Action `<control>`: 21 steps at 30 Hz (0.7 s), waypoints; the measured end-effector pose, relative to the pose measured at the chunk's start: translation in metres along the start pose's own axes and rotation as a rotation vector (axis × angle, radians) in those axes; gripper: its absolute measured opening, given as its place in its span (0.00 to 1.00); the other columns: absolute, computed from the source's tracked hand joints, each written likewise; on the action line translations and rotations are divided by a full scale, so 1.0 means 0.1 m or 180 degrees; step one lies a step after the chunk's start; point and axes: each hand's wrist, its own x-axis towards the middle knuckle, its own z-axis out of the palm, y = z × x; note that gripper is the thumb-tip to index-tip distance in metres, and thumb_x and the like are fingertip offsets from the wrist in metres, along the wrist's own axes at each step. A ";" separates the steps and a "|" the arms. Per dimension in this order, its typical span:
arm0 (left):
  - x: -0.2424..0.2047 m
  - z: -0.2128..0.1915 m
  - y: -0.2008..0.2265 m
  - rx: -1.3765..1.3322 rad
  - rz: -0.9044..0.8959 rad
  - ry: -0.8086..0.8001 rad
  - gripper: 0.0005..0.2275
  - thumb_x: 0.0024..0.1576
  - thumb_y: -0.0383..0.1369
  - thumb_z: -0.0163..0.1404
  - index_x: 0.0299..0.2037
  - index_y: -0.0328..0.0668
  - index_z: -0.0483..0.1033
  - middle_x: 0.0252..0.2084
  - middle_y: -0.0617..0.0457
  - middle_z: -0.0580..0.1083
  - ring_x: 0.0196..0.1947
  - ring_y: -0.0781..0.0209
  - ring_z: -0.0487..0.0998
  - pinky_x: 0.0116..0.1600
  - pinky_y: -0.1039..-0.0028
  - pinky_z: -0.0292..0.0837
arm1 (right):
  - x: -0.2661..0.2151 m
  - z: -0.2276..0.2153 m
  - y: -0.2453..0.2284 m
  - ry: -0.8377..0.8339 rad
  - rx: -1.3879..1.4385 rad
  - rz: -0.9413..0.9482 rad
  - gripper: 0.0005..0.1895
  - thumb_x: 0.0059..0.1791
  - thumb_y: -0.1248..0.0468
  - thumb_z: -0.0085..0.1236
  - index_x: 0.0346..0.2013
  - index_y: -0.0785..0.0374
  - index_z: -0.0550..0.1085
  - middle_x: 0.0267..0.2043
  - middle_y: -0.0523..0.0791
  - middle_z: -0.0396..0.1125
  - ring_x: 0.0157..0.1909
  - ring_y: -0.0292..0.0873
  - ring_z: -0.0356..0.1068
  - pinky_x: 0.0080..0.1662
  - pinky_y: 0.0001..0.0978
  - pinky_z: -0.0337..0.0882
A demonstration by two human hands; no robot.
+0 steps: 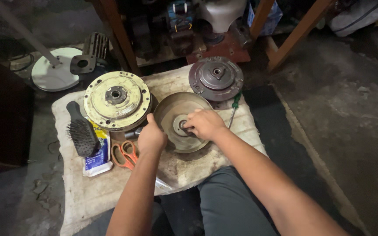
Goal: The person cleans various mechanical components by hand and with a cloth.
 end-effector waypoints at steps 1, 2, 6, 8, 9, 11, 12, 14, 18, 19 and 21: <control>0.01 0.00 0.00 0.0008 -0.0012 -0.0008 0.27 0.55 0.28 0.49 0.65 0.43 0.55 0.46 0.31 0.78 0.49 0.34 0.79 0.54 0.50 0.73 | 0.00 0.01 -0.01 -0.0001 -0.0004 0.0039 0.12 0.40 0.58 0.63 0.38 0.46 0.83 0.39 0.40 0.73 0.48 0.48 0.71 0.48 0.44 0.71; 0.01 0.00 0.00 0.0016 -0.0024 -0.0016 0.26 0.55 0.28 0.49 0.65 0.43 0.56 0.46 0.31 0.78 0.49 0.34 0.79 0.54 0.50 0.73 | 0.01 0.01 -0.01 -0.0002 -0.0008 0.0079 0.12 0.41 0.59 0.63 0.38 0.46 0.83 0.39 0.40 0.73 0.48 0.48 0.71 0.49 0.44 0.71; 0.01 0.01 0.00 0.0019 0.0005 0.0024 0.26 0.55 0.28 0.49 0.65 0.42 0.56 0.45 0.31 0.78 0.49 0.33 0.79 0.54 0.50 0.73 | 0.01 -0.02 -0.05 -0.0067 0.0057 0.0383 0.08 0.43 0.60 0.62 0.36 0.48 0.84 0.39 0.43 0.72 0.48 0.49 0.71 0.48 0.45 0.72; 0.00 0.00 0.01 0.0026 -0.0003 0.0004 0.28 0.54 0.28 0.50 0.65 0.43 0.55 0.45 0.31 0.78 0.49 0.33 0.79 0.54 0.50 0.73 | 0.00 -0.01 -0.07 0.0086 0.0099 0.0509 0.07 0.43 0.60 0.61 0.34 0.50 0.83 0.39 0.43 0.72 0.48 0.50 0.71 0.47 0.46 0.72; -0.01 -0.02 0.02 0.0025 -0.0011 0.0002 0.28 0.54 0.28 0.51 0.66 0.43 0.54 0.45 0.32 0.77 0.49 0.34 0.79 0.54 0.49 0.73 | -0.01 -0.01 -0.08 0.0205 0.0066 0.0546 0.08 0.43 0.61 0.61 0.35 0.50 0.83 0.38 0.44 0.72 0.47 0.50 0.71 0.47 0.46 0.72; -0.02 -0.03 0.04 0.0020 0.0040 0.0031 0.27 0.54 0.29 0.51 0.65 0.43 0.56 0.45 0.32 0.78 0.49 0.33 0.79 0.53 0.49 0.73 | -0.06 0.02 -0.12 0.0440 0.0004 0.0619 0.09 0.42 0.62 0.61 0.35 0.51 0.83 0.37 0.44 0.71 0.47 0.51 0.71 0.45 0.45 0.72; -0.04 -0.02 0.04 0.0019 0.0063 0.0044 0.27 0.55 0.29 0.51 0.65 0.44 0.56 0.45 0.32 0.78 0.48 0.33 0.79 0.53 0.49 0.73 | -0.09 0.04 -0.14 0.0563 0.0040 0.0624 0.10 0.41 0.63 0.61 0.35 0.51 0.83 0.37 0.44 0.71 0.46 0.51 0.71 0.45 0.45 0.72; -0.06 -0.03 0.04 0.0026 0.0186 0.0092 0.29 0.54 0.29 0.52 0.66 0.43 0.54 0.45 0.32 0.78 0.48 0.33 0.79 0.52 0.49 0.74 | -0.14 0.05 -0.16 0.0819 0.0103 0.0632 0.11 0.41 0.64 0.61 0.37 0.51 0.83 0.36 0.44 0.70 0.45 0.51 0.70 0.45 0.45 0.72; -0.07 -0.03 0.05 -0.0003 0.0106 0.0103 0.27 0.55 0.30 0.52 0.64 0.44 0.55 0.45 0.33 0.78 0.47 0.34 0.79 0.52 0.48 0.74 | -0.15 0.03 -0.15 0.0739 0.0068 0.0434 0.11 0.39 0.65 0.62 0.34 0.50 0.83 0.36 0.43 0.70 0.45 0.50 0.70 0.44 0.44 0.72; -0.07 -0.02 0.03 -0.0020 0.0085 0.0106 0.26 0.54 0.30 0.52 0.63 0.43 0.56 0.45 0.32 0.78 0.48 0.33 0.79 0.52 0.49 0.74 | -0.13 0.02 -0.12 0.0607 0.0043 0.0312 0.10 0.39 0.65 0.62 0.34 0.49 0.83 0.35 0.43 0.70 0.45 0.50 0.71 0.44 0.44 0.72; -0.06 0.00 0.01 -0.0052 0.0044 0.0102 0.24 0.54 0.29 0.51 0.61 0.42 0.57 0.45 0.32 0.78 0.48 0.33 0.79 0.53 0.49 0.73 | -0.08 0.01 -0.05 0.0462 0.0062 0.0138 0.10 0.39 0.63 0.63 0.34 0.48 0.83 0.35 0.43 0.70 0.44 0.50 0.71 0.44 0.45 0.72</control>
